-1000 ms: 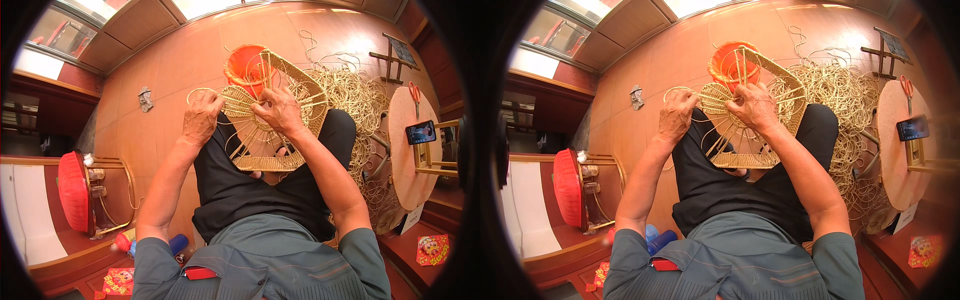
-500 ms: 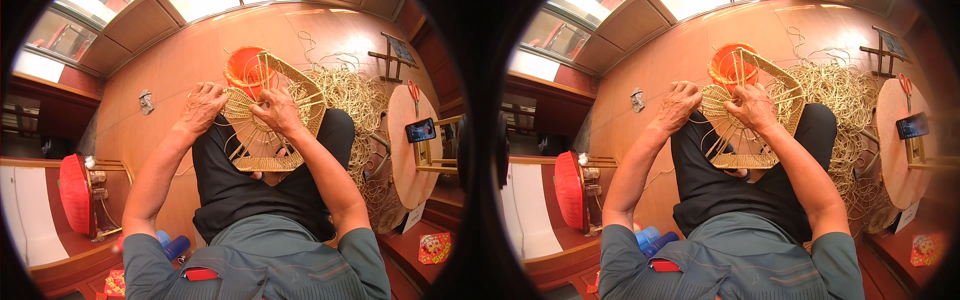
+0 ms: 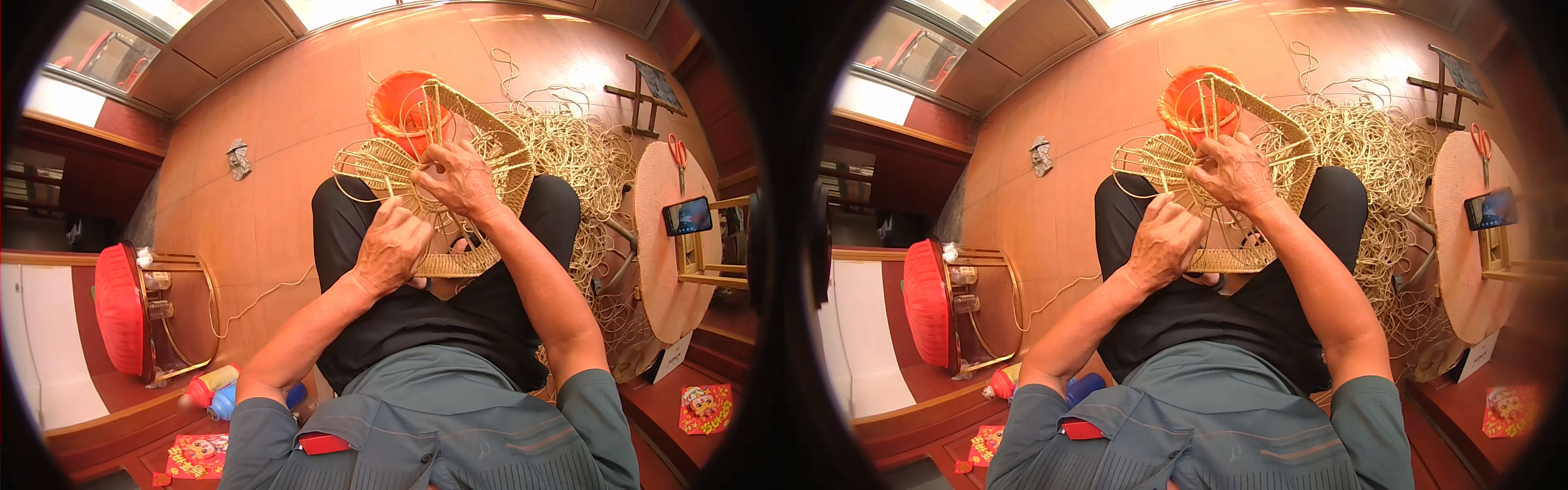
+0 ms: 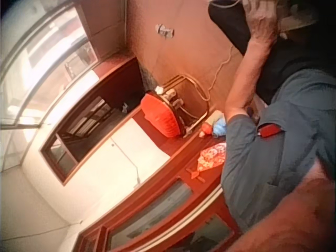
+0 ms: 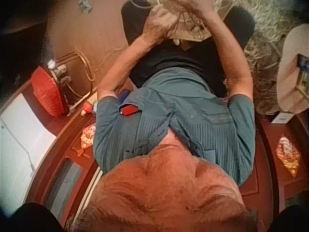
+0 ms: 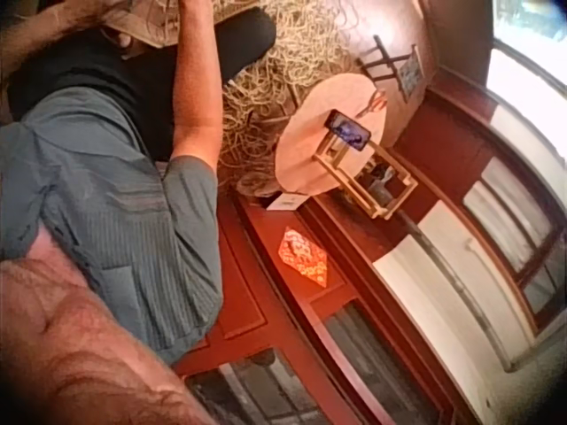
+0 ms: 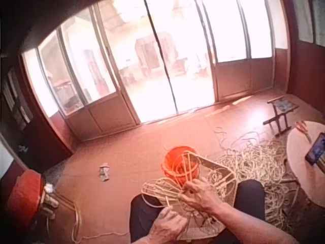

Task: Hand-weaving a basket using rattan or straw strands.

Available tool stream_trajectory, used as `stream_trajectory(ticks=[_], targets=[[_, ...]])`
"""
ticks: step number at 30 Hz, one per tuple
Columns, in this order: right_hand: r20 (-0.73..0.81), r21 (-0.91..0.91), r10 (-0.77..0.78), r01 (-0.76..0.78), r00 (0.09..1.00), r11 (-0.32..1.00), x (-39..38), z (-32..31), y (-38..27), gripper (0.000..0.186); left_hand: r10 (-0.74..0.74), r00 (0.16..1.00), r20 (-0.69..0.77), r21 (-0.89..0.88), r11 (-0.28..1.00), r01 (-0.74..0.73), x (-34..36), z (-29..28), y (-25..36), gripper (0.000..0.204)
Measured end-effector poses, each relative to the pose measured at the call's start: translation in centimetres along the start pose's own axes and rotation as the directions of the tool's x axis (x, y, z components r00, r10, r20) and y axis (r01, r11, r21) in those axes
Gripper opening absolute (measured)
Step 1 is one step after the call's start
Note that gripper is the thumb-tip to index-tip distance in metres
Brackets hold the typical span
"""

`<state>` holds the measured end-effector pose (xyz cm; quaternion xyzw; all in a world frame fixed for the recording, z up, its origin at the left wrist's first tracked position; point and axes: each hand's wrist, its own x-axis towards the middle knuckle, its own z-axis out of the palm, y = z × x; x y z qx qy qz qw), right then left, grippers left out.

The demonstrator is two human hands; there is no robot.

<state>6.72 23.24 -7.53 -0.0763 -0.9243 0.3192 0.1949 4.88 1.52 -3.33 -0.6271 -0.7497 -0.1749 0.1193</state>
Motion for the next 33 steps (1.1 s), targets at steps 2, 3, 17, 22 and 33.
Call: stream_trajectory(ticks=[2, 3, 17, 22, 33], targets=[[0.047, -0.005, -0.005, 0.005, 0.999, 1.0, -0.2, -0.9, -0.2, 0.045, -0.026, 0.999, 0.042, -0.034, 0.999, 0.028, -1.2, 0.1, -0.4, 0.01], [0.091, -0.012, -0.004, 0.005, 0.996, 1.0, -0.2, -1.2, -0.4, 0.049, -0.045, 0.995, 0.086, -0.071, 0.996, 0.052, -2.0, 0.2, -0.7, 0.009], [0.127, -0.097, 0.072, -0.06, 0.989, 0.993, 0.0, -1.0, -1.4, 0.055, -0.377, 0.926, -0.032, 0.186, 0.908, 0.376, -2.4, -1.3, -6.2, 0.016], [0.088, -0.078, 0.045, -0.038, 0.995, 0.996, -0.1, -0.9, -1.3, 0.054, -0.298, 0.954, 0.042, 0.202, 0.937, 0.284, -2.3, -1.6, -6.2, 0.025], [0.137, -0.096, 0.102, -0.089, 0.985, 0.991, 0.1, -1.1, -1.2, 0.058, -0.107, 0.993, -0.047, 0.313, 0.943, 0.116, -2.4, -0.8, -6.0, 0.01]])
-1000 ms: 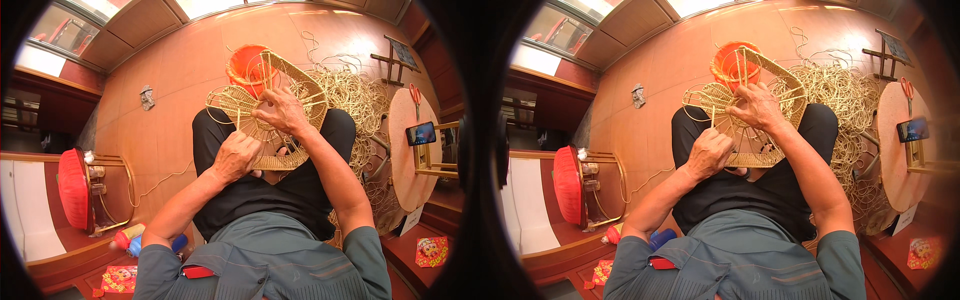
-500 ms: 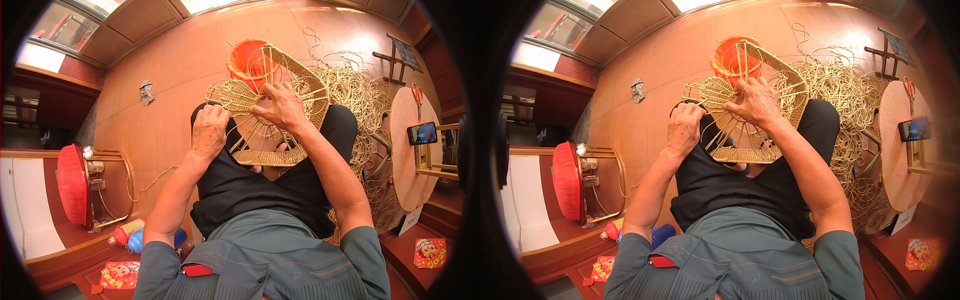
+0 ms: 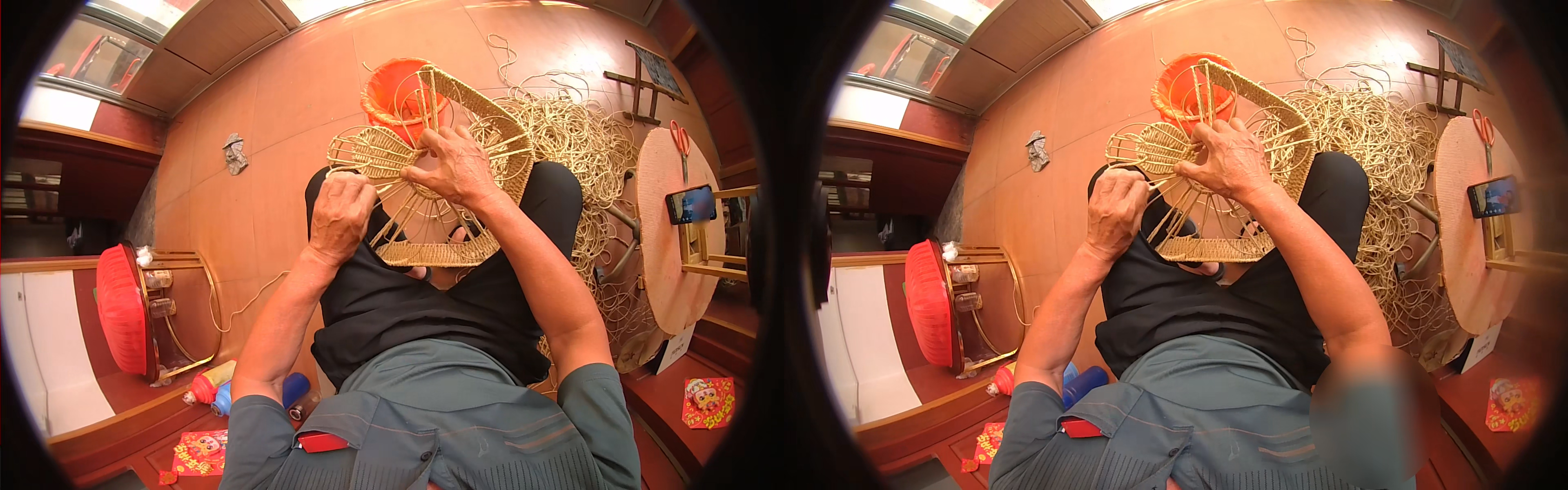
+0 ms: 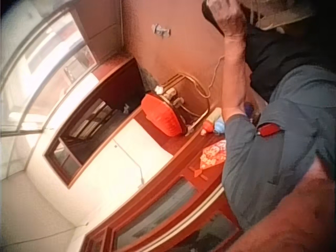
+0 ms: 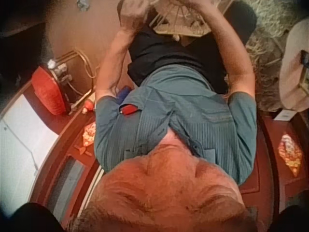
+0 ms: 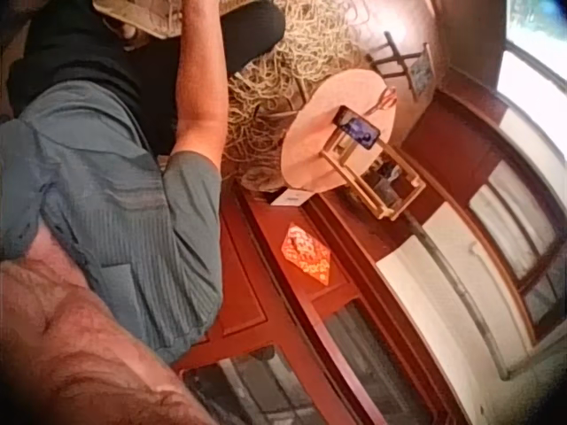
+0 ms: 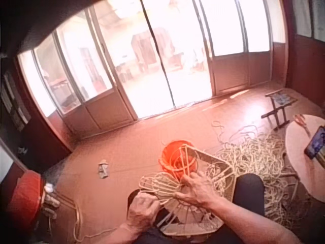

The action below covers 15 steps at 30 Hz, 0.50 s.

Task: Hand-weaving a basket using rattan or straw strands.

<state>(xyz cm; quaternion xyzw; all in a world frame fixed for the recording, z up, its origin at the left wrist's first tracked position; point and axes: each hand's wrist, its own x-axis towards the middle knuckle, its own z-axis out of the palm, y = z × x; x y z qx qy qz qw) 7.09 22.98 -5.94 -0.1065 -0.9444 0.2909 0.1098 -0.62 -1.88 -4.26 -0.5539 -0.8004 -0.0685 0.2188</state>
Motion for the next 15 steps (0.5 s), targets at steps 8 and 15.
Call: stream_trajectory(ticks=[8, 15], targets=[[0.007, 0.044, -0.046, 0.045, 0.999, 0.998, -0.3, -0.2, 0.5, 0.06, -0.195, 0.969, 0.15, -0.484, 0.841, 0.244, -0.3, 0.2, 9.8, 0.011], [0.089, 0.007, -0.114, 0.114, 0.989, 0.993, -0.4, -1.1, 0.8, 0.072, -0.251, 0.955, 0.158, -0.495, 0.817, 0.297, -2.9, -2.2, 8.4, 0.021]])
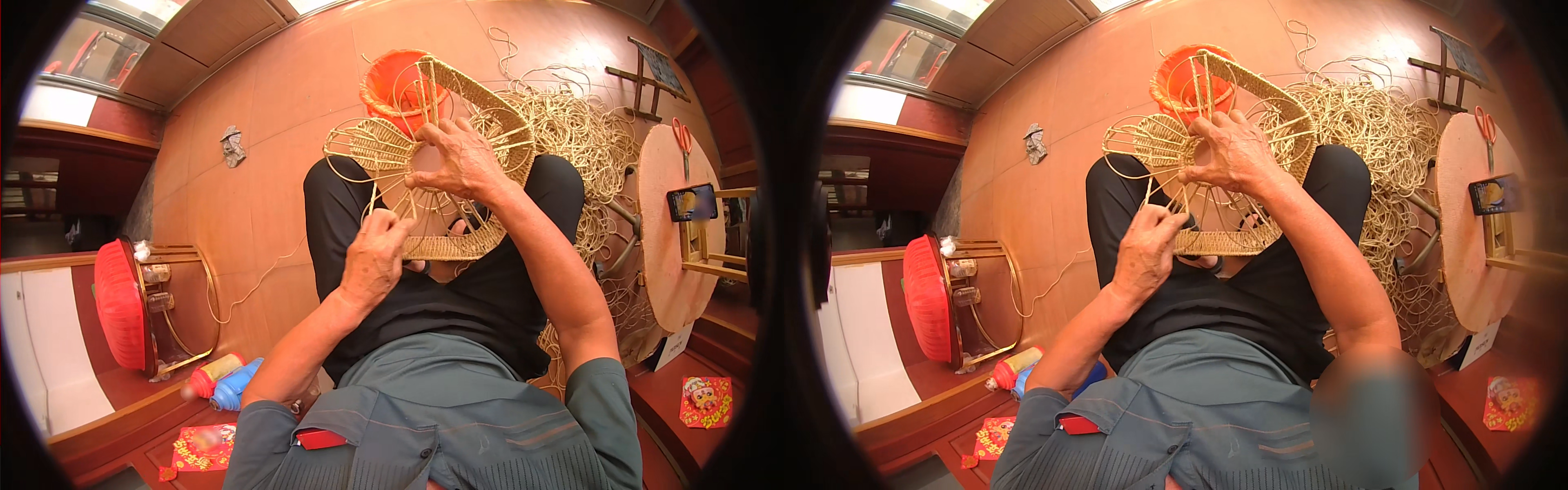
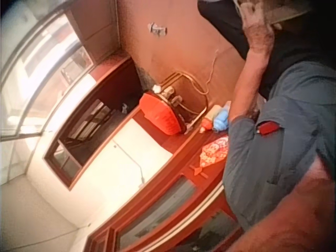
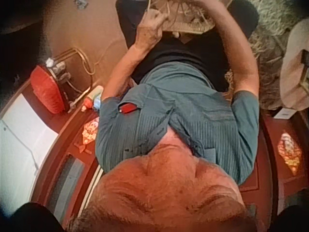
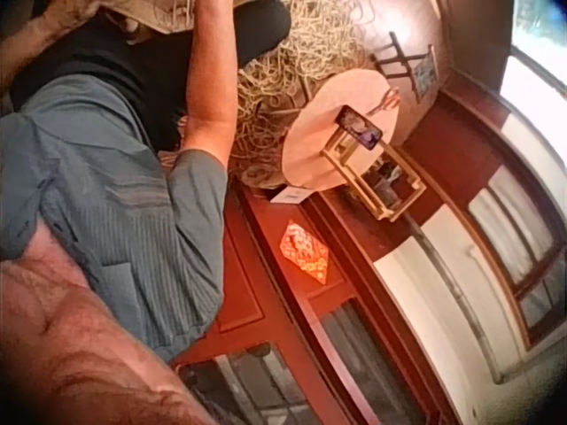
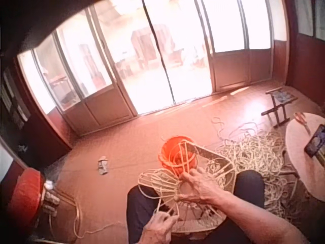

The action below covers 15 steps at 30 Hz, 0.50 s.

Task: Hand-weaving a basket using rattan or straw strands.

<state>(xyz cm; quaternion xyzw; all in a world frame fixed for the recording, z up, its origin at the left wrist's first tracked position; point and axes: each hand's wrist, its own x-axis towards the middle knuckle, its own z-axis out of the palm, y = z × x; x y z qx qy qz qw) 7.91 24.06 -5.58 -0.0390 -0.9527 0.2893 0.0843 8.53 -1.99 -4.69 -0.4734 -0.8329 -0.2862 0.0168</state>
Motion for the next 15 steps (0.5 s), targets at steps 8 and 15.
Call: stream_trajectory(ticks=[8, 15], targets=[[0.001, -0.043, 0.026, -0.026, 1.0, 0.999, 0.1, 0.0, -0.6, 0.075, -0.136, 0.991, -0.019, 0.342, 0.93, 0.134, 0.2, -0.8, -1.9, 0.008], [0.016, -0.026, 0.033, -0.032, 0.999, 0.999, 0.1, 0.0, -0.5, 0.075, -0.188, 0.98, 0.07, 0.304, 0.939, 0.158, 0.7, -0.6, -1.0, 0.013]])
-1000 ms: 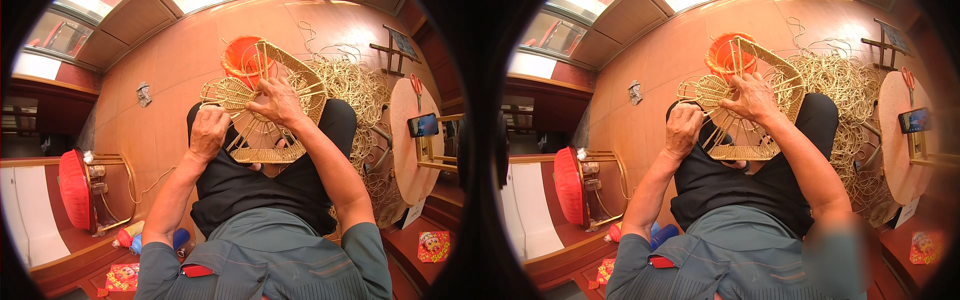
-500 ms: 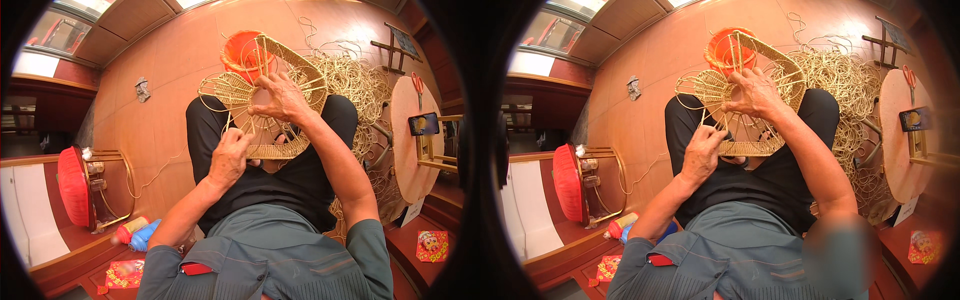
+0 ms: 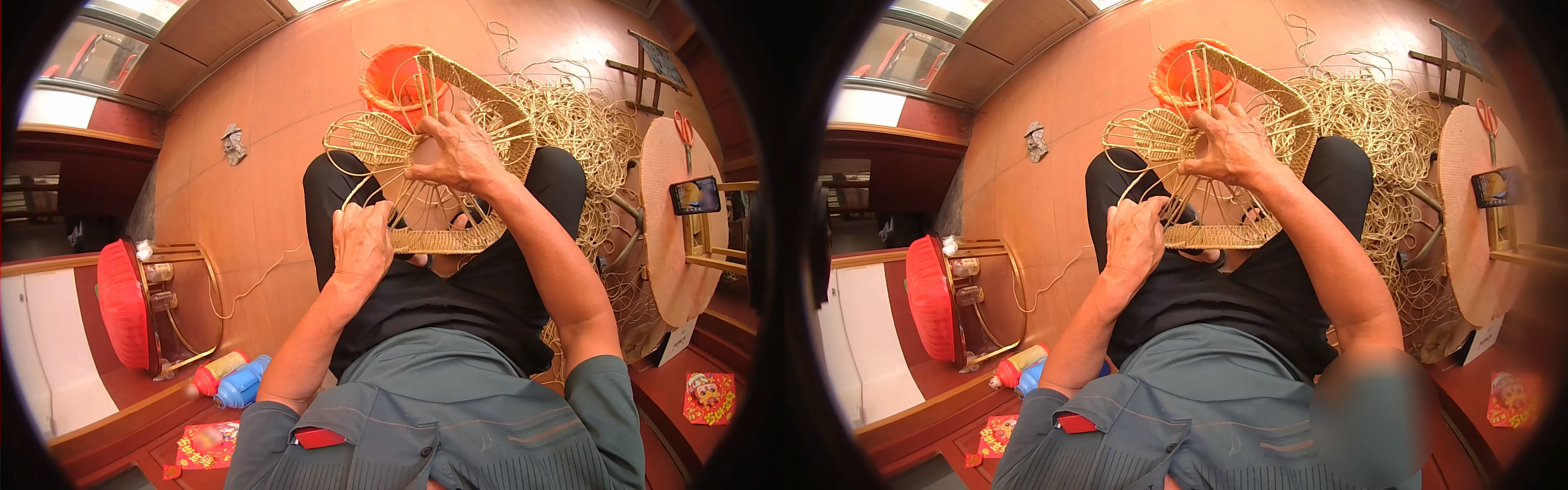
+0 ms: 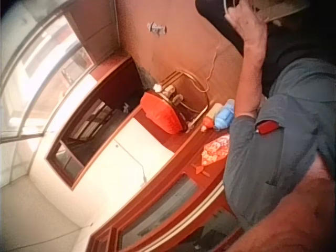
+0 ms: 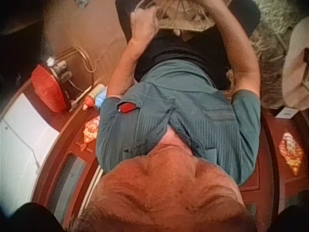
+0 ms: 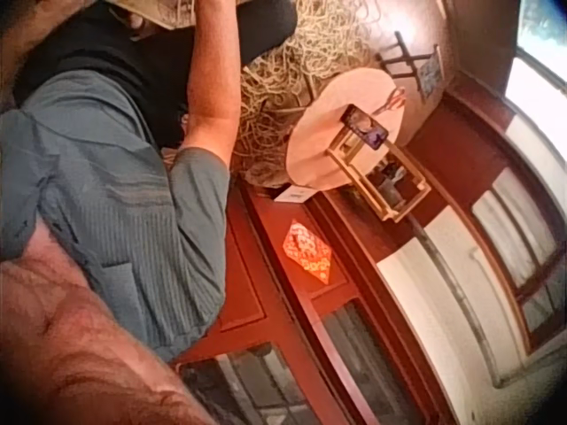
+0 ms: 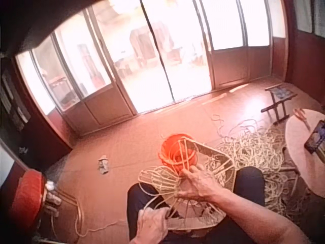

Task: Hand-weaving a basket using rattan or straw strands.

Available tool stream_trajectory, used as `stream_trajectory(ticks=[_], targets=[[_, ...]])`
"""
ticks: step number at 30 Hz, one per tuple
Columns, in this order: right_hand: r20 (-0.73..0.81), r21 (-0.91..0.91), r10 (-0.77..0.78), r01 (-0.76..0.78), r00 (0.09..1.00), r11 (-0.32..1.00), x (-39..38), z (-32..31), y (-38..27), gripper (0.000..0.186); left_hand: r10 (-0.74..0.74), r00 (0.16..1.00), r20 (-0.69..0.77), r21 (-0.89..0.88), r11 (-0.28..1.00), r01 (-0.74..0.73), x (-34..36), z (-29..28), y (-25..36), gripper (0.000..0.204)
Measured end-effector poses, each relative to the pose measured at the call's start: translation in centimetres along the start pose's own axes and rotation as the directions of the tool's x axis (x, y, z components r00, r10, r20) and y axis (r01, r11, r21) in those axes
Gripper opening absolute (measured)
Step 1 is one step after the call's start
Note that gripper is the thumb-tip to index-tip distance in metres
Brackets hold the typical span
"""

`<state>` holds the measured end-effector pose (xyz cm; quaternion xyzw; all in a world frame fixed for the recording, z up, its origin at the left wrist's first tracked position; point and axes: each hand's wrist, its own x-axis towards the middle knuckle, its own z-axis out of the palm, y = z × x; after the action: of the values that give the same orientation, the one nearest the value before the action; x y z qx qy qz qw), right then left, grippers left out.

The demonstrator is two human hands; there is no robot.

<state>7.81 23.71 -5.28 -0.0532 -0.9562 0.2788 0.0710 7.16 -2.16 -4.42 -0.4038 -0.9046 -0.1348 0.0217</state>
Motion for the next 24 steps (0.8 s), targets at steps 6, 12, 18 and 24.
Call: stream_trajectory(ticks=[6, 12, 18, 24], targets=[[0.02, 0.004, 0.01, -0.01, 1.0, 1.0, 0.1, 0.1, 0.3, 0.076, -0.064, 0.998, 0.009, -0.178, 0.982, 0.065, 0.1, 1.0, 0.1, 0.023], [0.019, 0.019, -0.011, 0.011, 1.0, 1.0, 0.1, 0.1, 0.5, 0.074, -0.042, 0.997, -0.06, -0.194, 0.981, 0.03, 0.3, 1.1, -1.0, 0.01], [-0.034, 0.036, -0.091, 0.093, 0.995, 0.995, 0.0, 0.6, 1.7, 0.059, 0.117, 0.974, -0.195, 0.062, 0.992, -0.107, 1.0, -0.3, 1.0, 0.008], [-0.051, 0.045, -0.142, 0.144, 0.989, 0.989, 0.4, 1.1, 2.4, 0.051, 0.041, 0.987, -0.156, -0.266, 0.961, -0.081, 1.9, 4.0, 6.6, 0.01]])
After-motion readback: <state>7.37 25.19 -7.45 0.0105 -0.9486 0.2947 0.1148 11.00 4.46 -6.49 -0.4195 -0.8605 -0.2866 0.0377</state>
